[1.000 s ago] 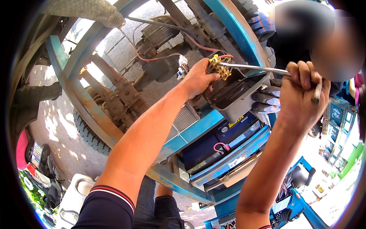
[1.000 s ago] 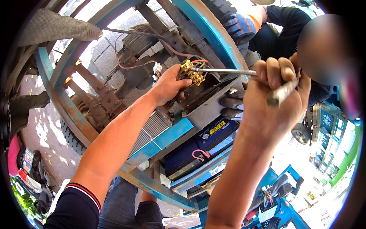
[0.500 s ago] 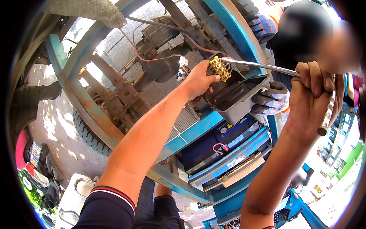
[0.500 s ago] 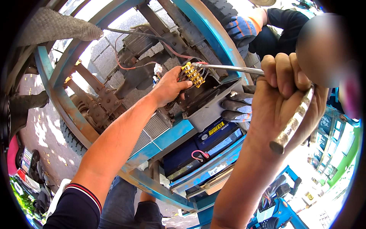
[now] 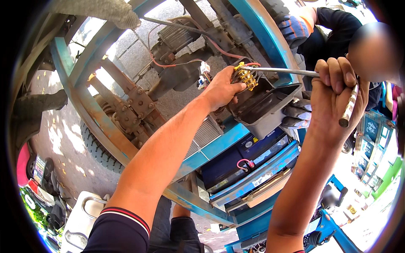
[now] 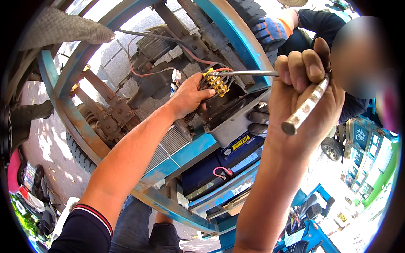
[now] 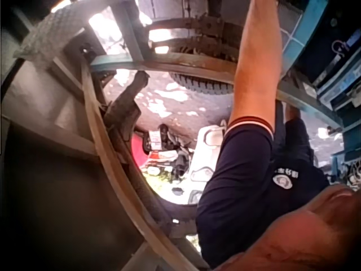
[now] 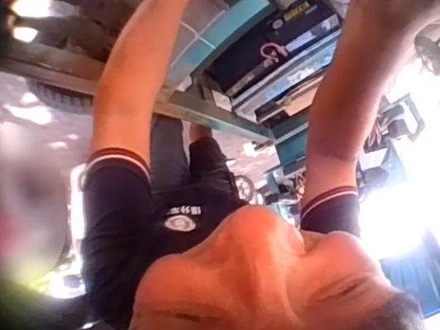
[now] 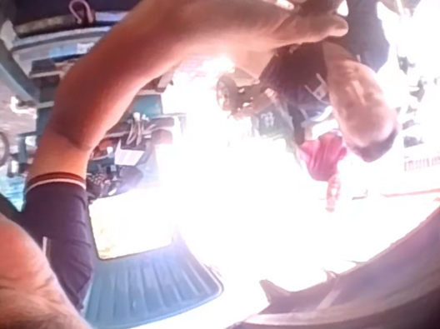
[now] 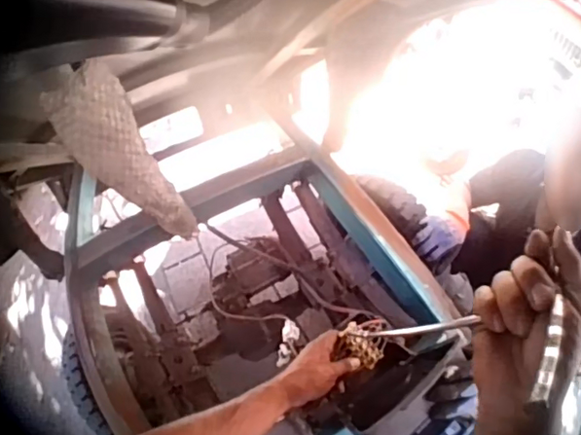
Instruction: The person works on the electrical system of a blue three-wheeled vehicle. They handle a silver electronic controller and a bundle of wires, then use a screwdriver to tighten connections on a yellow terminal block inside a black junction box. A second person assists by holding the box steady.
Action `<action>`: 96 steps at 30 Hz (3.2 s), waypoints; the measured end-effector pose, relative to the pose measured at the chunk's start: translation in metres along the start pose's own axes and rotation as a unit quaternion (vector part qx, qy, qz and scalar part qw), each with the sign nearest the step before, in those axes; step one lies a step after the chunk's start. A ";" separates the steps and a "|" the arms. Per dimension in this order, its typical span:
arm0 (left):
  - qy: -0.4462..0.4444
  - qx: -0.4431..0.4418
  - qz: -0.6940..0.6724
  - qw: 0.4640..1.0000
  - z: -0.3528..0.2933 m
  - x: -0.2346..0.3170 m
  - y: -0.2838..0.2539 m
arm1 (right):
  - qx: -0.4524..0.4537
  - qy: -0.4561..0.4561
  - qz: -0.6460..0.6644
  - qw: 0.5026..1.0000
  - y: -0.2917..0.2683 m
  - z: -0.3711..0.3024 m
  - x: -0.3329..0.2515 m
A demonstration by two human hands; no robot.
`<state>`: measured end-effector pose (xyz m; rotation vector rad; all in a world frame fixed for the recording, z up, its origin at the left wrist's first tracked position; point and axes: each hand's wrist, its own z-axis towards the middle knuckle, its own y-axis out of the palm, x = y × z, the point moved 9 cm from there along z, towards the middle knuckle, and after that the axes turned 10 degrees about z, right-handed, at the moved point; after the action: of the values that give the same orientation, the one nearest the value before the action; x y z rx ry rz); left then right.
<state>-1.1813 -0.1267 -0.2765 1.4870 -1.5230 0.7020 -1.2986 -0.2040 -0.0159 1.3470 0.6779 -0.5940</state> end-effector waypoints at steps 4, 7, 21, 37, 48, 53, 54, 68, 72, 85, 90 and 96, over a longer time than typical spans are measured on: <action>0.006 -0.004 -0.005 1.000 0.001 0.000 0.002 | 0.031 0.009 0.035 0.999 -0.016 0.012 -0.003; 0.010 -0.003 -0.016 1.000 0.001 -0.001 0.001 | 0.209 -0.016 0.057 0.976 -0.036 0.013 -0.004; -0.017 -0.003 -0.006 1.000 0.000 0.001 0.003 | -0.367 0.252 -0.500 0.742 0.058 0.030 -0.003; -0.008 -0.001 -0.020 1.000 0.003 -0.005 0.003 | -0.111 -0.095 -0.086 0.986 0.028 0.008 0.023; 0.007 0.002 -0.023 1.000 0.008 -0.011 0.001 | -0.116 0.124 0.061 0.984 0.003 0.011 -0.019; 0.033 0.015 -0.010 0.999 0.008 -0.011 -0.002 | -0.024 0.038 0.059 0.997 -0.026 -0.055 -0.103; 0.035 0.019 -0.015 0.999 0.010 -0.012 -0.001 | -0.006 0.019 0.053 0.998 -0.030 -0.074 -0.123; 0.044 -0.095 -0.018 0.994 0.006 -0.006 0.007 | 0.071 -0.075 -0.351 0.931 -0.047 -0.379 -0.179; 0.053 -0.155 -0.029 0.986 0.002 -0.006 0.005 | -0.093 0.055 -0.481 0.870 -0.048 -0.458 -0.071; -0.021 -0.007 0.019 1.000 -0.006 -0.009 0.001 | -0.168 0.169 -0.605 0.760 -0.111 -0.579 0.058; 0.028 -0.097 0.035 0.994 -0.007 0.015 0.023 | -0.152 0.211 -0.585 0.768 -0.104 -0.567 0.063; 0.025 -0.059 0.004 0.998 0.013 -0.006 0.008 | -0.181 0.179 -0.579 0.774 -0.080 -0.460 0.038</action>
<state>-1.1924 -0.1340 -0.2865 1.3674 -1.5073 0.6374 -1.3770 0.2412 -0.1393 0.5327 1.8806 -1.1012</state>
